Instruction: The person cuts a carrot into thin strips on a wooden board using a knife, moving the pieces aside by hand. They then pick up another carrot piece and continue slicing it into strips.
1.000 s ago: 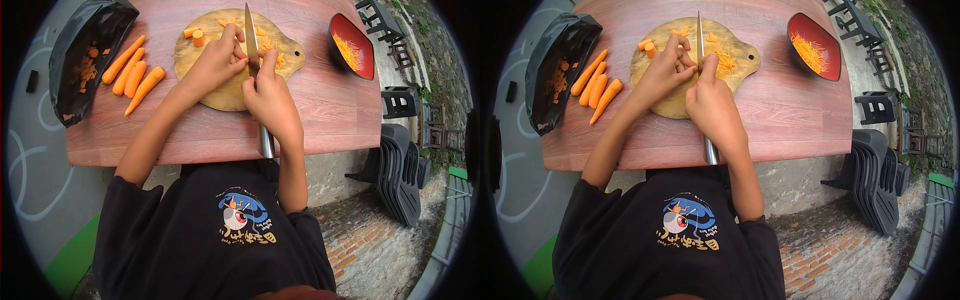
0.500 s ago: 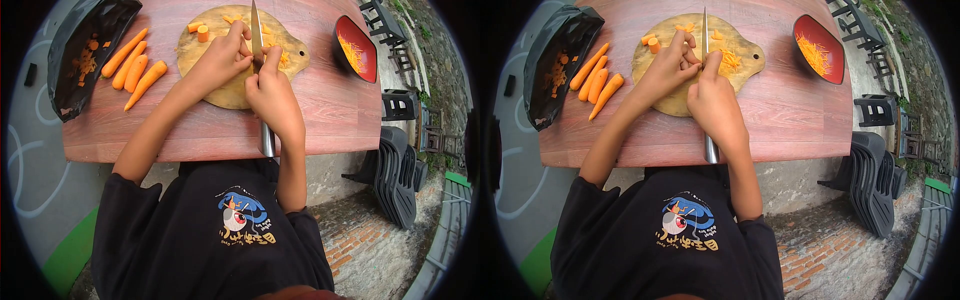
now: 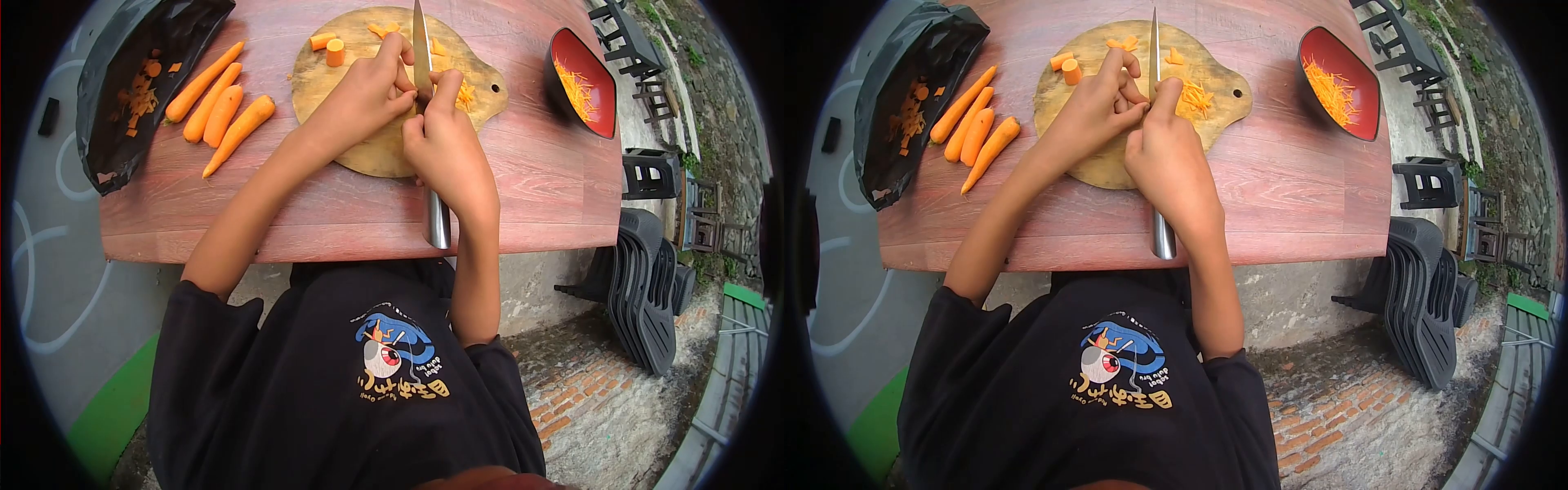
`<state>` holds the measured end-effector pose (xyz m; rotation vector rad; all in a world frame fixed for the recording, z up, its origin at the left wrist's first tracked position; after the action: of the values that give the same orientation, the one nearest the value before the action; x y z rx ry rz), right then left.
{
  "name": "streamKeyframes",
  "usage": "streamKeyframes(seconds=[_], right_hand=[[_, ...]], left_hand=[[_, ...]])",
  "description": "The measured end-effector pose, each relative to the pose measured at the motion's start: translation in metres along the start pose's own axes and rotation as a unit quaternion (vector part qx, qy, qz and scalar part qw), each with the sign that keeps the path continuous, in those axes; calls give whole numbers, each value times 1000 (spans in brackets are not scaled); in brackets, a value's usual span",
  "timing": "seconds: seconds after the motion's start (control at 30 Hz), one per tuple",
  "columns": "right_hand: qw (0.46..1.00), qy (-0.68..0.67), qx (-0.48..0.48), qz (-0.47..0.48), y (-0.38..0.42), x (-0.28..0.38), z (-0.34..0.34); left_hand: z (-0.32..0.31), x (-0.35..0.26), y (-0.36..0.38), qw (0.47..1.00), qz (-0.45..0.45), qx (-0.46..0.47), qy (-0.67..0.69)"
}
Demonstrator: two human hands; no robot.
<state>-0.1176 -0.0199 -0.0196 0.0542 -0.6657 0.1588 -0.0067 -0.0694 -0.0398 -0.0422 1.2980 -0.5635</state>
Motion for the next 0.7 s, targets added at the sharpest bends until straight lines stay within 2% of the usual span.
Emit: streamKeyframes(seconds=[0.1, 0.17, 0.33, 0.4, 0.5, 0.57, 0.7], right_hand=[[1000, -3, 0, -3, -7, -1, 1], [995, -92, 8, -31, -13, -2, 5], [980, -190, -8, -51, -7, -11, 21], [969, -239, -52, -48, 3, -16, 36], [971, -221, -84, -30, 10, -28, 51], [973, -212, -92, -29, 14, -34, 61], [979, -182, -93, 3, 20, -46, 64]], left_hand=[[0, 0, 0, 1000, 5, 1, 6], [0, 1, -1, 1000, -1, 0, -7], [1, 1, -2, 1000, 9, 2, -6], [1, -2, 0, 1000, 12, 5, -12], [2, -4, 1, 999, 45, 12, -10], [-1, -7, 2, 997, 61, 51, 10], [-8, -15, 3, 995, 42, 87, 1]])
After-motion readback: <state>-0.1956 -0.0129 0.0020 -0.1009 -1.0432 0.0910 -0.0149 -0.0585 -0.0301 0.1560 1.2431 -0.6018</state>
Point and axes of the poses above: each hand's wrist, its own y-axis away from the middle knuckle, its own z-axis out of the back of the hand, x = y × z, the point moved 7 cm from there along -y, towards the middle knuckle, and after that the axes turned 9 degrees about y, right-handed, at the moved point
